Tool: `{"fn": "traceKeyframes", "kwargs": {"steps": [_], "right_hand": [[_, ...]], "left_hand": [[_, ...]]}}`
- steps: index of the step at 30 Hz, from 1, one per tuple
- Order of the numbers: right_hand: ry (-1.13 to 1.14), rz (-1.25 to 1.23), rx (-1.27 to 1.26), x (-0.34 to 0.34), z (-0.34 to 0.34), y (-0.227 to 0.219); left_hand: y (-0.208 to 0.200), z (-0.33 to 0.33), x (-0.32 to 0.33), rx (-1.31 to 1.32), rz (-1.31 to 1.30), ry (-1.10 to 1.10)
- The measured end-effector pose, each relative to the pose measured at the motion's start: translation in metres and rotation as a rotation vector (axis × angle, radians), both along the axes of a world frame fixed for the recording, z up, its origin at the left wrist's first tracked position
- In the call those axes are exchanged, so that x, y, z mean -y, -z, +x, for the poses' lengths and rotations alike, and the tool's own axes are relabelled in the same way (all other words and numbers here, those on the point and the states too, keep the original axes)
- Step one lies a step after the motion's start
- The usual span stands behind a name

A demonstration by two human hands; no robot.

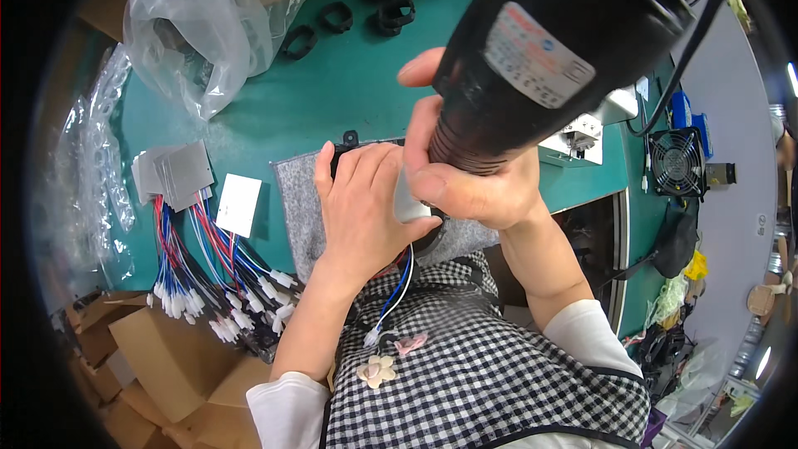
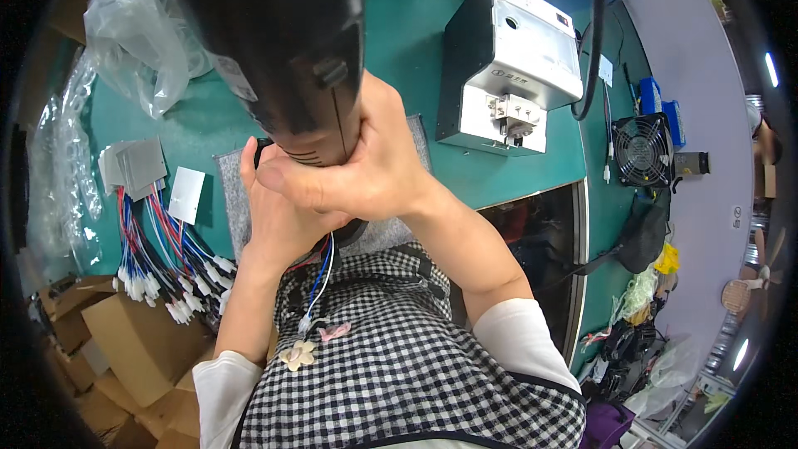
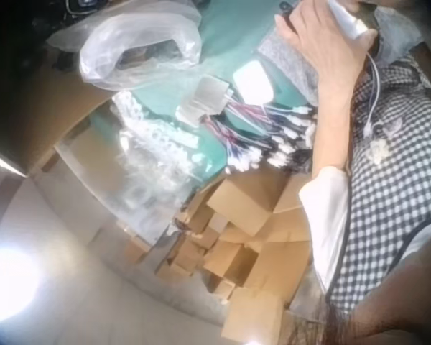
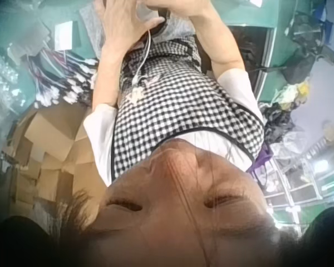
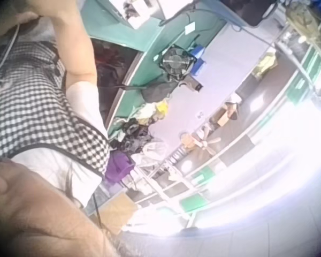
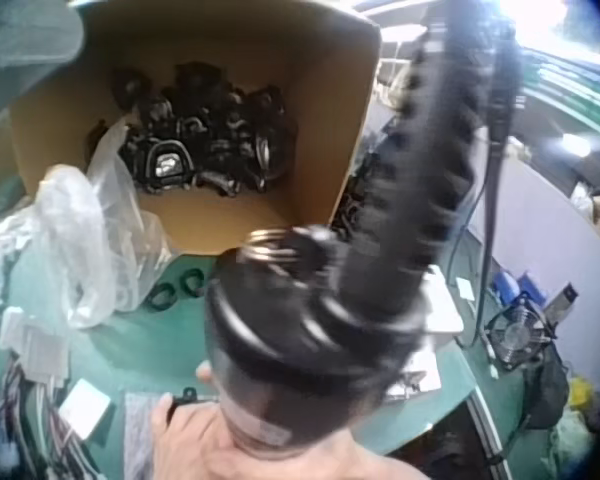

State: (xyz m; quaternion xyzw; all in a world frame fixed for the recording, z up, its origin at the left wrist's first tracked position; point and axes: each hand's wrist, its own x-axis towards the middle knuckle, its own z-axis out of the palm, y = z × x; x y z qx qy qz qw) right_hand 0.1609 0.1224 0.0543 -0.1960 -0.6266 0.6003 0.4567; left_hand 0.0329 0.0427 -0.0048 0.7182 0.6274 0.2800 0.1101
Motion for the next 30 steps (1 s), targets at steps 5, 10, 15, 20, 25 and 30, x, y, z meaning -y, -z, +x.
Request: {"fn": "traceKeyframes", "kwargs": {"steps": [5,10,15,20,25,30], "right_hand": [[-0.133,0.024,-0.013,-0.005,-0.002,0.003],[-0.226,0.17,-0.028,-0.008,-0.007,0.005],[-0.283,0.093,0.013,-0.006,-0.008,-0.001],[-0.32,0.111,-0.02,-0.009,-0.009,0.009],[-0.233,-0.002,-0.076,-0.002,0.008,0.01],[0.188,-0.092,-0.353,0.01,0.041,0.0]], "left_hand": [[0.001,0.001,-0.001,-0.009,0.027,-0.001],[0.01,0.0,-0.003,0.092,-0.078,0.002],[0.005,0.0,0.0,0.074,-0.04,0.03],[0.001,0.002,0.0,0.086,-0.014,0.013],[0.001,0.001,-0.001,-0.043,0.043,0.023],[0.0,-0.006,-0.003,0.031,-0.04,0.008]]}}
